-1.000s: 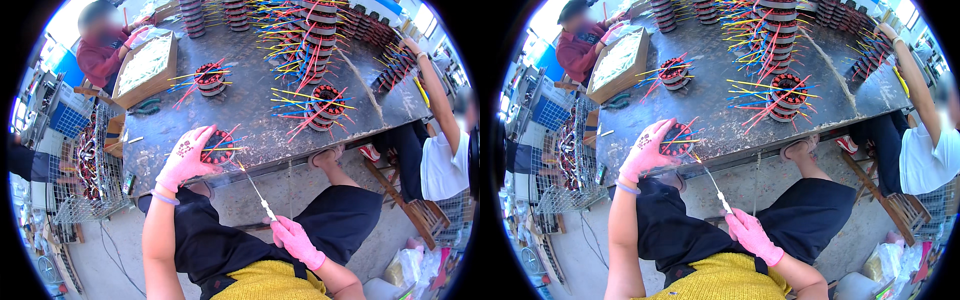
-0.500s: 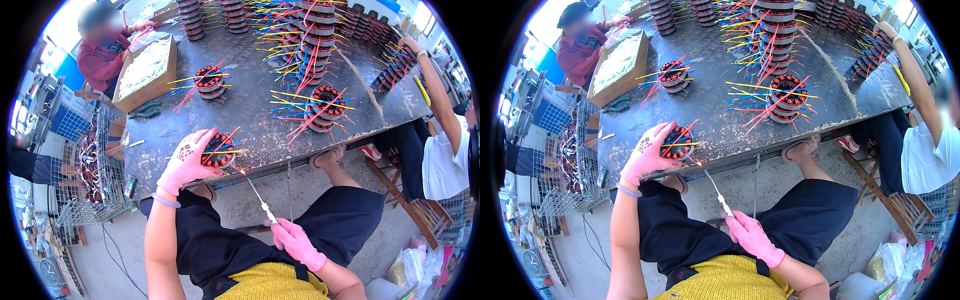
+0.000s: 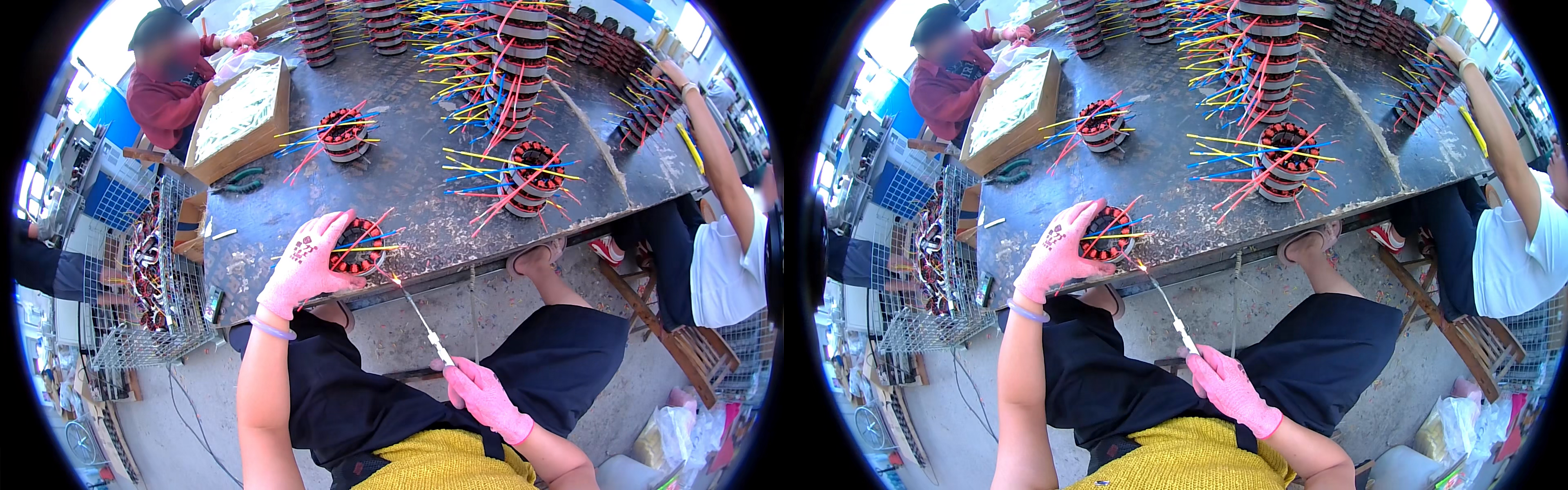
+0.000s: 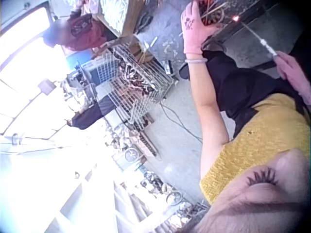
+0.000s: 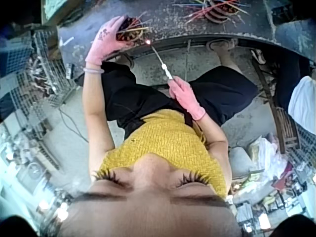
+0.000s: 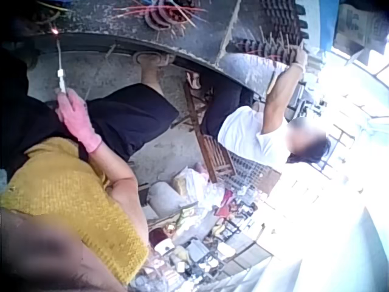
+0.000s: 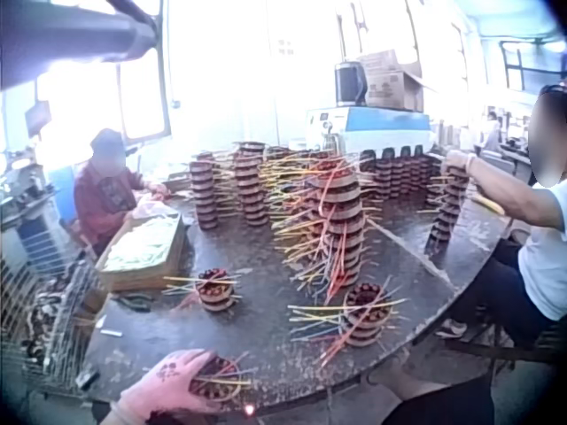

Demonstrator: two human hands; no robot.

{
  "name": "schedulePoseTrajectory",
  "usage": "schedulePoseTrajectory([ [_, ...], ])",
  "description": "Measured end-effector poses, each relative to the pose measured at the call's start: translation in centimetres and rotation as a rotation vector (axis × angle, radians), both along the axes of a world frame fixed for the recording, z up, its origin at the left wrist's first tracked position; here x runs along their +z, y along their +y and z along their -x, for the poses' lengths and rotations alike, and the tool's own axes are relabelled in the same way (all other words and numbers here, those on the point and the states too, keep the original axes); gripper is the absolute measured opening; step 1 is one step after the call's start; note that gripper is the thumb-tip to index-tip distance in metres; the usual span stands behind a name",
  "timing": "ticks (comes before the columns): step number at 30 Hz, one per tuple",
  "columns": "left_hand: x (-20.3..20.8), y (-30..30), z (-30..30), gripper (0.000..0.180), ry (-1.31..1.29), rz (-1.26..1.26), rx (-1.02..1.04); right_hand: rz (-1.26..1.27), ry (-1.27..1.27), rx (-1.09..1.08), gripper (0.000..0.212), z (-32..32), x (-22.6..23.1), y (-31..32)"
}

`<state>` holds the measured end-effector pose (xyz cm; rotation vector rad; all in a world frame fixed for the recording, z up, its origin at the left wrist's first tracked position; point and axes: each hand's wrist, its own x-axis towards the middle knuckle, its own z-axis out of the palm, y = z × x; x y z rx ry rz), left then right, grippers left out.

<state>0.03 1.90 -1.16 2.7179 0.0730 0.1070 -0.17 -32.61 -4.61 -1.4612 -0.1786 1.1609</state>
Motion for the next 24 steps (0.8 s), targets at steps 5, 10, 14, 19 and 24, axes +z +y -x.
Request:
schedulePoseTrajectory([
  [5,-0.1,-0.1,0.0,0.099,-0.044,-0.028,-0.003,-0.024,-0.001,-0.015,0.034,0.0,-0.2,-0.2],
  [10,-0.2,0.2,0.1,0.099,-0.049,0.03,-0.028,-0.04,0.015,-0.071,0.035,-0.1,0.0,-0.4],
  [14,-0.1,0.4,0.1,0.098,-0.059,0.052,-0.136,-0.031,-0.007,-0.066,0.036,-0.3,0.2,-0.4],
  [19,0.2,-0.3,0.1,0.099,-0.044,0.03,-0.095,-0.011,-0.055,-0.039,0.036,-0.6,0.7,0.0],
  [24,0.5,-0.3,0.1,0.098,-0.036,0.045,-0.11,0.006,-0.037,-0.035,0.036,-0.8,1.4,0.4],
])
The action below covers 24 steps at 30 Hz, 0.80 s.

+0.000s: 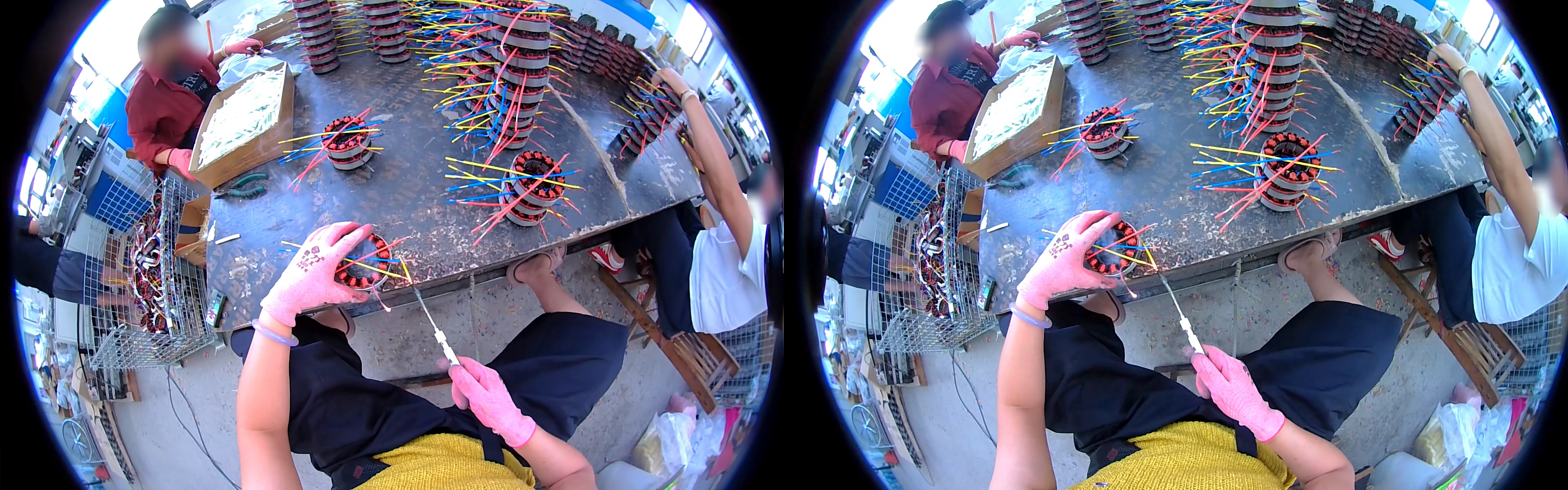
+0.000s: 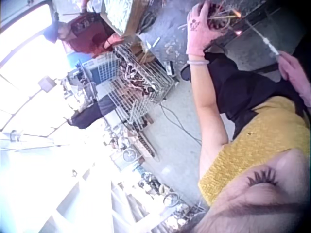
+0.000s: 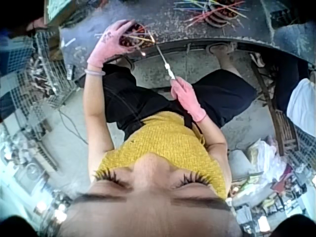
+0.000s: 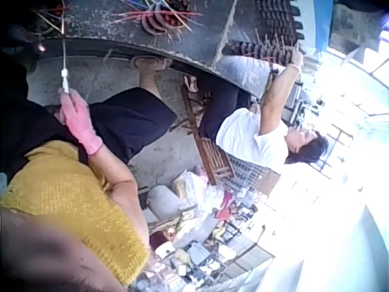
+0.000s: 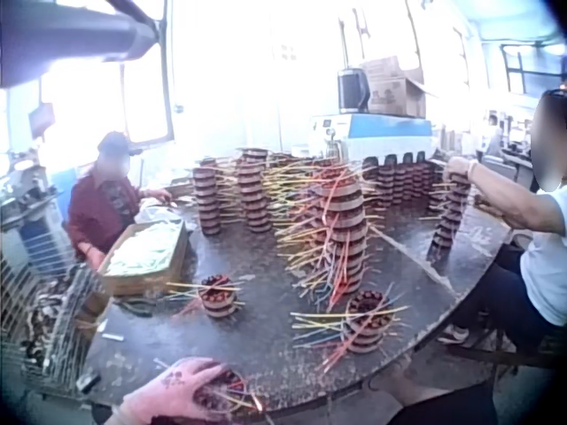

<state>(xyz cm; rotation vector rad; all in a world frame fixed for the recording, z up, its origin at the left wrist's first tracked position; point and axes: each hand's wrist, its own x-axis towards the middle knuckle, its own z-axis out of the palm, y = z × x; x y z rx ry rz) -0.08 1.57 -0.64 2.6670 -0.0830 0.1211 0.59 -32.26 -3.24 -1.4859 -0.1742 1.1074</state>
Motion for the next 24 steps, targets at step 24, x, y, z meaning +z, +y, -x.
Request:
schedulePoseTrajectory([
  [24,0.0,-0.2,-0.1,0.102,0.041,-0.022,0.021,-0.026,0.007,0.026,0.034,-0.1,-0.8,-0.1],
])
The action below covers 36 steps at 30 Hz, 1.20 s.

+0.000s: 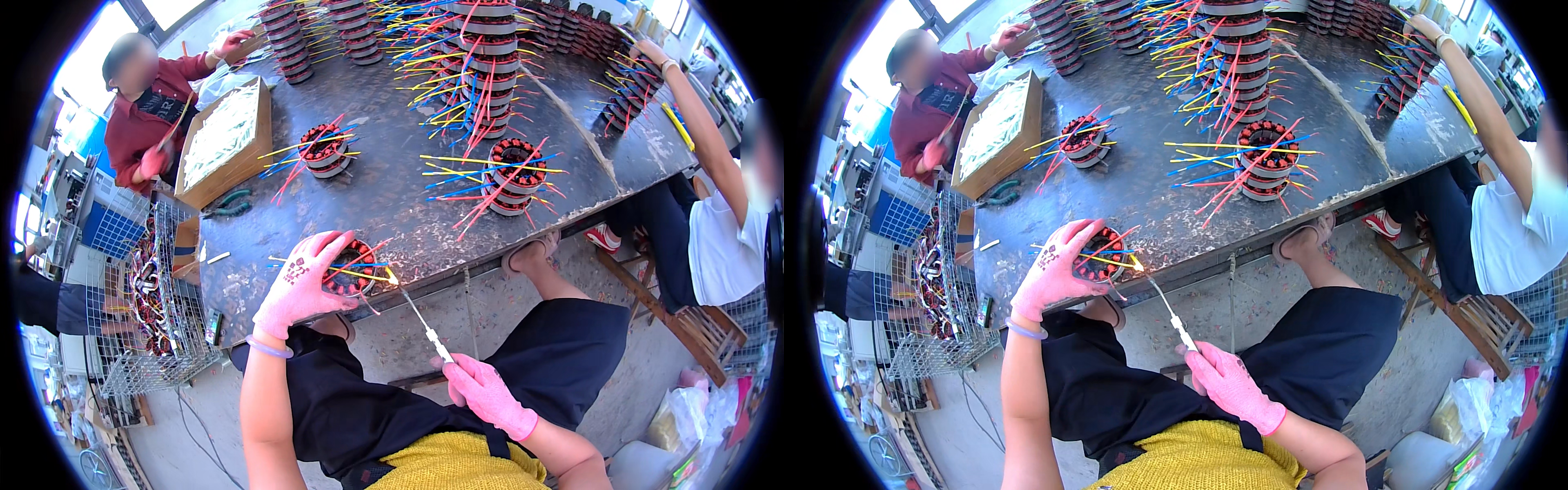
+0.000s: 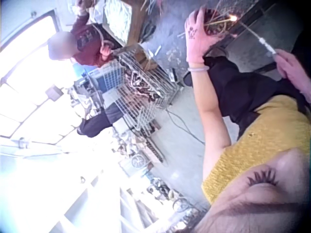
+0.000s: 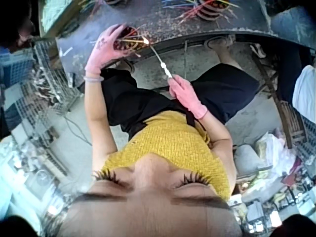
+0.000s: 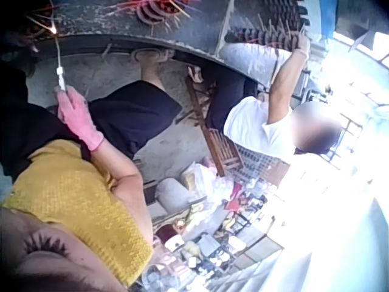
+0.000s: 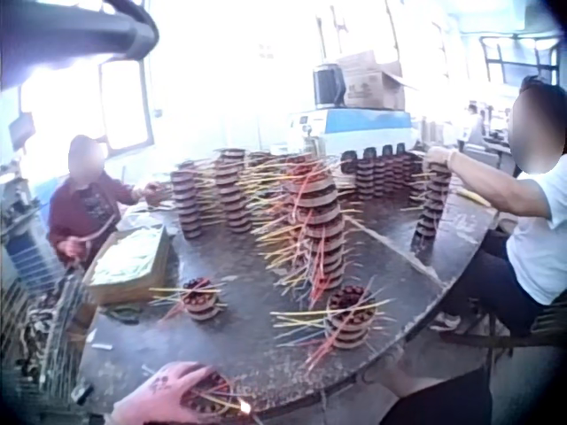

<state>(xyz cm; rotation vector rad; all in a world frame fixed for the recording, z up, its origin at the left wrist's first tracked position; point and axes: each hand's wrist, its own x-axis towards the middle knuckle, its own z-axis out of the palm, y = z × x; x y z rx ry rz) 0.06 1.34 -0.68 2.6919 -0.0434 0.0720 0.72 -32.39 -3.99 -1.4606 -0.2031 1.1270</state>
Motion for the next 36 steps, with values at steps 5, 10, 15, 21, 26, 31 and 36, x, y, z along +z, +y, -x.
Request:
schedulePoseTrajectory([
  [5,0.0,0.0,0.0,0.101,-0.011,0.0,-0.006,0.006,-0.013,0.001,0.034,-0.1,0.4,0.1],
  [10,0.1,-0.2,0.0,0.101,-0.007,0.0,0.001,-0.002,0.018,0.0,0.034,-0.3,0.9,0.2],
  [15,0.0,-0.1,0.1,0.101,-0.007,0.002,0.004,0.003,0.009,-0.009,0.034,-0.1,0.7,0.1],
  [21,0.0,-0.3,0.0,0.101,-0.012,-0.007,0.012,0.012,0.016,-0.005,0.034,-0.2,0.8,0.2],
  [26,0.1,-0.2,0.1,0.102,-0.006,-0.007,0.014,-0.027,0.072,-0.058,0.037,0.0,0.7,0.2],
  [31,0.0,-0.2,0.1,0.102,-0.006,-0.015,0.018,-0.001,0.038,-0.031,0.037,-0.2,0.9,0.2],
  [36,0.2,-0.4,0.0,0.103,0.008,-0.013,0.028,-0.003,0.044,-0.047,0.037,-0.1,0.7,0.1],
])
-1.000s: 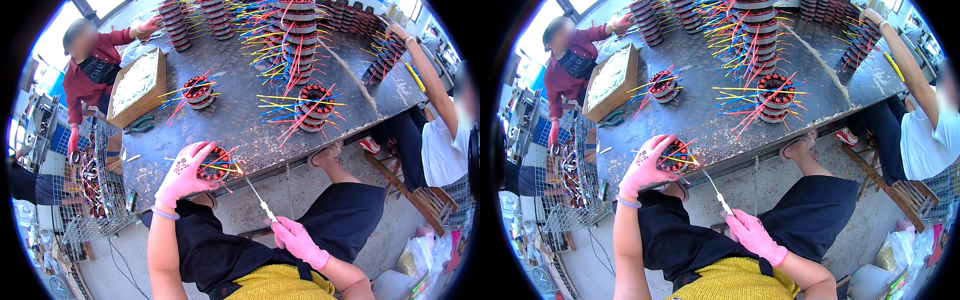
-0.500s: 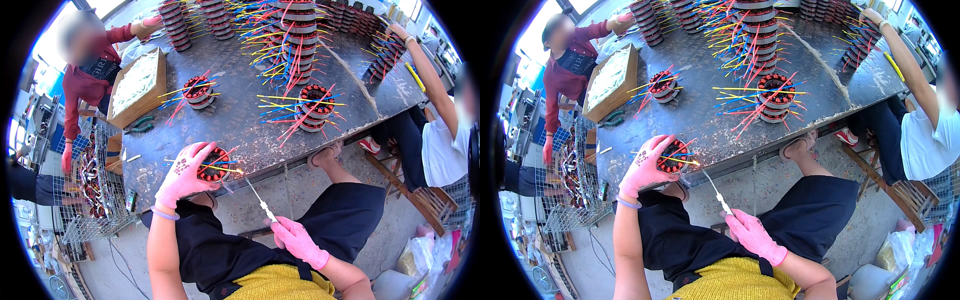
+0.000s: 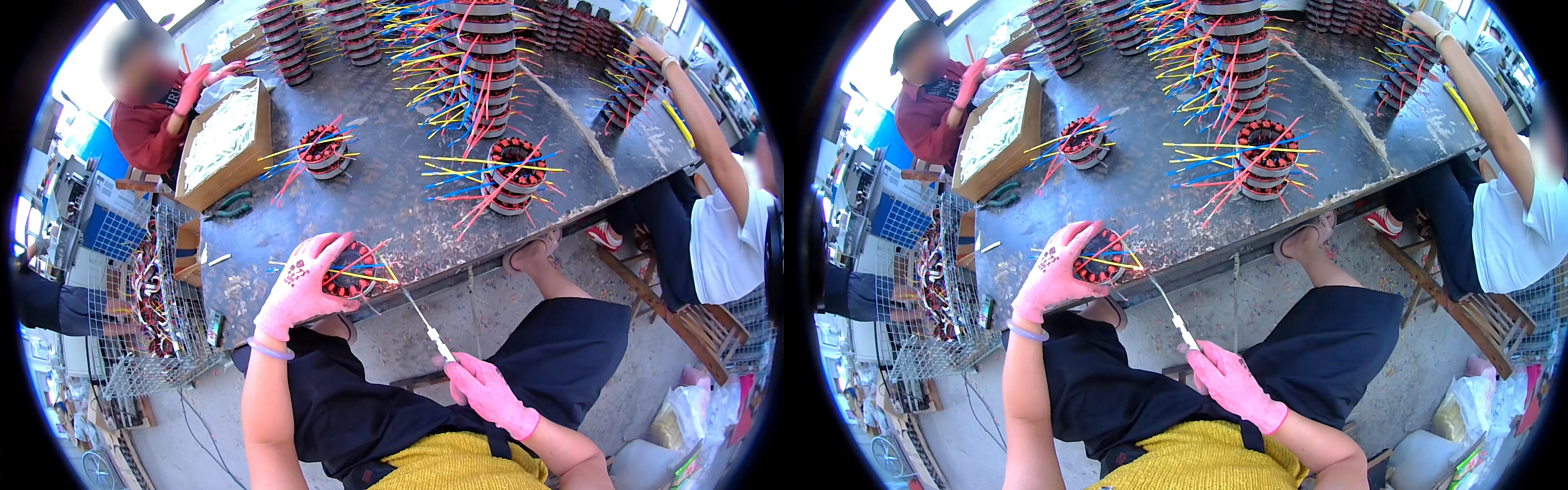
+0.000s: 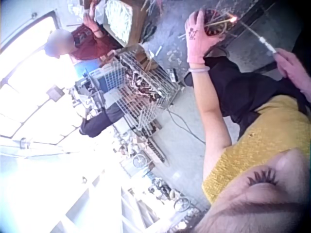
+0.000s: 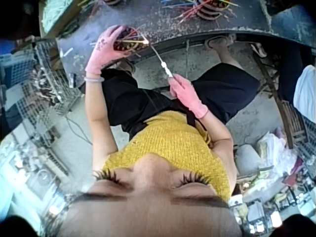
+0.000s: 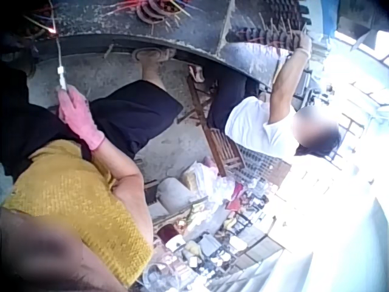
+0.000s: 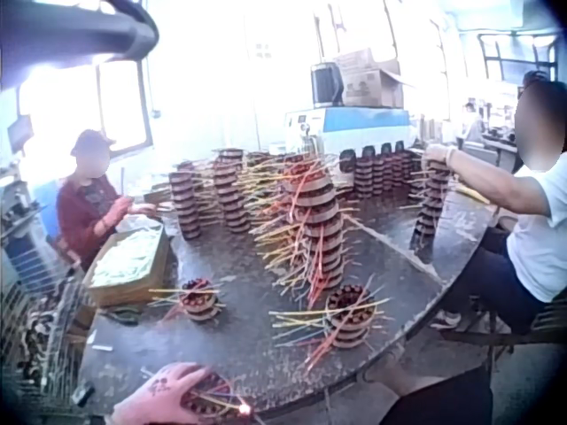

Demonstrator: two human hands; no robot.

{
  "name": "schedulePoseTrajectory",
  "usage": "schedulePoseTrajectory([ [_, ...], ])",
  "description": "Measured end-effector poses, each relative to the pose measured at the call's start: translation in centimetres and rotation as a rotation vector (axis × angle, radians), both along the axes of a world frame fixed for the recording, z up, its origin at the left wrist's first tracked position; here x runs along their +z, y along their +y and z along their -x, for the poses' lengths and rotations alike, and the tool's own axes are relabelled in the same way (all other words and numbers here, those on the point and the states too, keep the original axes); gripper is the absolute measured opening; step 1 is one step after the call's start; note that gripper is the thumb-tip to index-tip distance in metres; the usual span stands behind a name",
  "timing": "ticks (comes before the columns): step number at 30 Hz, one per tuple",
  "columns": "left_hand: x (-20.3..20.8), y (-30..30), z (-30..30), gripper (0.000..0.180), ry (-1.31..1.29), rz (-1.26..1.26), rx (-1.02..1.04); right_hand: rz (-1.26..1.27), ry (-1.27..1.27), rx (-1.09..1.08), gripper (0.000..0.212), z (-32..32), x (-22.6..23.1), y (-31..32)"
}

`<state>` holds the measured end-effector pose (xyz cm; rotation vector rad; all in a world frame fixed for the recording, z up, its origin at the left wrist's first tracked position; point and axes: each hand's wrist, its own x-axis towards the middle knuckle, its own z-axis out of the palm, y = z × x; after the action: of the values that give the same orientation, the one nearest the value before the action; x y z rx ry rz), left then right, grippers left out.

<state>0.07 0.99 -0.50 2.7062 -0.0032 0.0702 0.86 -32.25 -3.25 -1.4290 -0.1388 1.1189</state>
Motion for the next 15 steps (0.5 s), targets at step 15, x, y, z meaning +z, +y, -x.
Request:
schedulePoseTrajectory([
  [15,-0.12,0.05,0.1,0.099,-0.019,0.004,-0.007,-0.034,0.044,-0.019,0.037,0.09,0.06,0.15],
])
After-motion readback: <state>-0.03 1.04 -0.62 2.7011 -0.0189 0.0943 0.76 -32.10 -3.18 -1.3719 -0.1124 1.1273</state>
